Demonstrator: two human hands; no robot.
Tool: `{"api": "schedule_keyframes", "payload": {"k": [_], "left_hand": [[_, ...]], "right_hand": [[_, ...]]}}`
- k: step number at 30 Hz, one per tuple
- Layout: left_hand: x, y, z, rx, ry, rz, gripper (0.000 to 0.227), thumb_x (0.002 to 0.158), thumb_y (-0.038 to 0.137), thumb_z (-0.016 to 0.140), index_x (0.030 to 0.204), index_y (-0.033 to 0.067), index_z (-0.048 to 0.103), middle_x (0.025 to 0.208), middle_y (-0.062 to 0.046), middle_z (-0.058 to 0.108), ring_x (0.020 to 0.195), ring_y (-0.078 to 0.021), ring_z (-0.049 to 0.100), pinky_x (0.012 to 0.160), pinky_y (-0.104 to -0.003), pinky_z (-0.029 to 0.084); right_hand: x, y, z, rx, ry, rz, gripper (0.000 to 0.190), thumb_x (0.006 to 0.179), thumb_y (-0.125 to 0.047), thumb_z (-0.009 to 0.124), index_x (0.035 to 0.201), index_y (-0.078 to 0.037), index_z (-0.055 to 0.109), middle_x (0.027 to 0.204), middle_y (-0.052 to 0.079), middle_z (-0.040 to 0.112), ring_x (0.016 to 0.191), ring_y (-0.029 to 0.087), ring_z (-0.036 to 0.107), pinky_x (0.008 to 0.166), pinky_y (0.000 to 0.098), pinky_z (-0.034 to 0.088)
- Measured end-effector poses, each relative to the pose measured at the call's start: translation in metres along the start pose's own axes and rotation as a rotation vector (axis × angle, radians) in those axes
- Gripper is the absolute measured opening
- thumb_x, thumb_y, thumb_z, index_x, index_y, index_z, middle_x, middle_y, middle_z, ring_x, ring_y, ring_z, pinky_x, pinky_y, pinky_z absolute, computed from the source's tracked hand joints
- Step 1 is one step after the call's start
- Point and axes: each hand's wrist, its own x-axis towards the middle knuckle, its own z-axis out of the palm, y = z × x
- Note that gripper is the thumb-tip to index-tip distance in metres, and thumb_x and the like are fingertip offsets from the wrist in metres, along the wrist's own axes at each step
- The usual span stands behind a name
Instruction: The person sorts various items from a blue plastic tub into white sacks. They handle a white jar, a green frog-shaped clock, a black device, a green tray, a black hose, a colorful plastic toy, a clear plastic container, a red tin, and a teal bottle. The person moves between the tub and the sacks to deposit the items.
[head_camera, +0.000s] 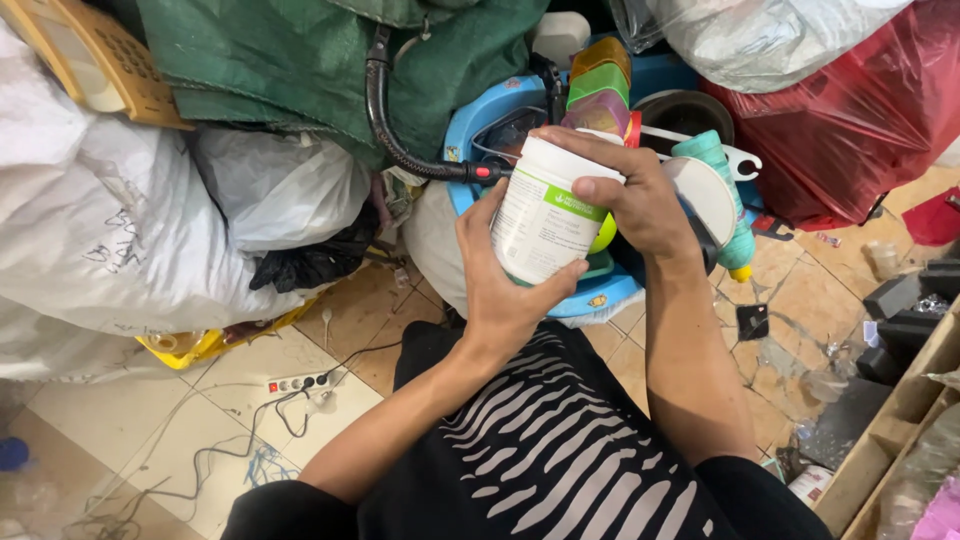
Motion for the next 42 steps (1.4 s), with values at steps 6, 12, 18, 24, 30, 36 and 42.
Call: {"api": "schedule_keyframes", "payload": {"k": [6, 12, 18, 24, 30, 36, 42], "left_hand": [[0.009, -0.002, -0.002, -0.464, -0.191, -0.148, 0.108, 0.078, 0.027, 0.090, 0.159, -0.0010, 0.024, 0.155, -0.018, 0.041, 0.143, -0.0293, 0.049, 0.119, -0.042, 0.044], [0.013, 0.002, 0.001, -0.853, -0.294, -0.204, 0.111, 0.083, 0.008, 0.085, 0.166, 0.0020, 0.013, 0.161, -0.016, 0.039, 0.148, -0.0278, 0.045, 0.123, -0.042, 0.041], [0.017, 0.009, 0.002, -0.864, -0.295, -0.218, 0.107, 0.084, 0.007, 0.083, 0.166, 0.0009, 0.015, 0.159, -0.017, 0.041, 0.147, -0.0277, 0.047, 0.124, -0.042, 0.043], [0.017, 0.005, 0.008, -0.872, -0.288, -0.236, 0.110, 0.082, 0.008, 0.084, 0.165, 0.0007, 0.013, 0.156, -0.018, 0.042, 0.144, -0.0281, 0.049, 0.122, -0.042, 0.043], [0.019, 0.003, 0.011, -0.871, -0.291, -0.263, 0.110, 0.082, 0.009, 0.084, 0.165, -0.0002, 0.013, 0.155, -0.019, 0.044, 0.143, -0.0287, 0.050, 0.121, -0.042, 0.044], [0.026, 0.006, 0.008, -0.851, -0.315, -0.195, 0.110, 0.082, 0.007, 0.085, 0.166, 0.0036, 0.013, 0.160, -0.017, 0.039, 0.147, -0.0274, 0.047, 0.123, -0.043, 0.043], [0.032, 0.010, 0.008, -0.875, -0.322, -0.187, 0.111, 0.083, 0.006, 0.084, 0.167, 0.0057, 0.012, 0.163, -0.017, 0.037, 0.149, -0.0274, 0.046, 0.124, -0.043, 0.044]], "right_hand": [[0.002, -0.009, -0.008, 0.056, 0.079, -0.023, 0.057, 0.090, -0.029, 0.073, 0.137, 0.001, 0.066, 0.138, 0.013, 0.069, 0.131, 0.022, 0.064, 0.117, 0.0339, 0.047], [0.005, -0.029, -0.013, -0.088, 0.079, -0.098, 0.054, 0.093, -0.034, 0.074, 0.135, -0.001, 0.069, 0.136, 0.013, 0.070, 0.129, 0.020, 0.066, 0.114, 0.0317, 0.050], [0.008, -0.043, -0.002, -0.198, 0.189, -0.015, 0.049, 0.095, -0.036, 0.076, 0.130, -0.002, 0.073, 0.116, 0.009, 0.076, 0.106, 0.012, 0.068, 0.094, 0.0254, 0.054], [0.008, -0.049, -0.002, -0.262, 0.244, 0.072, 0.047, 0.093, -0.036, 0.077, 0.125, -0.002, 0.074, 0.106, 0.008, 0.077, 0.096, 0.009, 0.068, 0.085, 0.0234, 0.054], [0.012, -0.058, 0.000, -0.375, 0.273, 0.174, 0.047, 0.091, -0.039, 0.077, 0.123, -0.004, 0.075, 0.099, 0.009, 0.077, 0.088, 0.010, 0.068, 0.078, 0.0249, 0.054], [0.010, -0.062, -0.023, -0.188, 0.125, 0.049, 0.063, 0.092, -0.054, 0.067, 0.129, -0.003, 0.069, 0.129, 0.010, 0.071, 0.117, 0.014, 0.066, 0.100, 0.0272, 0.053], [0.007, -0.028, -0.038, 0.194, 0.001, -0.046, 0.081, 0.087, -0.051, 0.085, 0.142, 0.002, 0.060, 0.156, 0.016, 0.056, 0.145, 0.027, 0.056, 0.124, 0.0374, 0.046]]}}
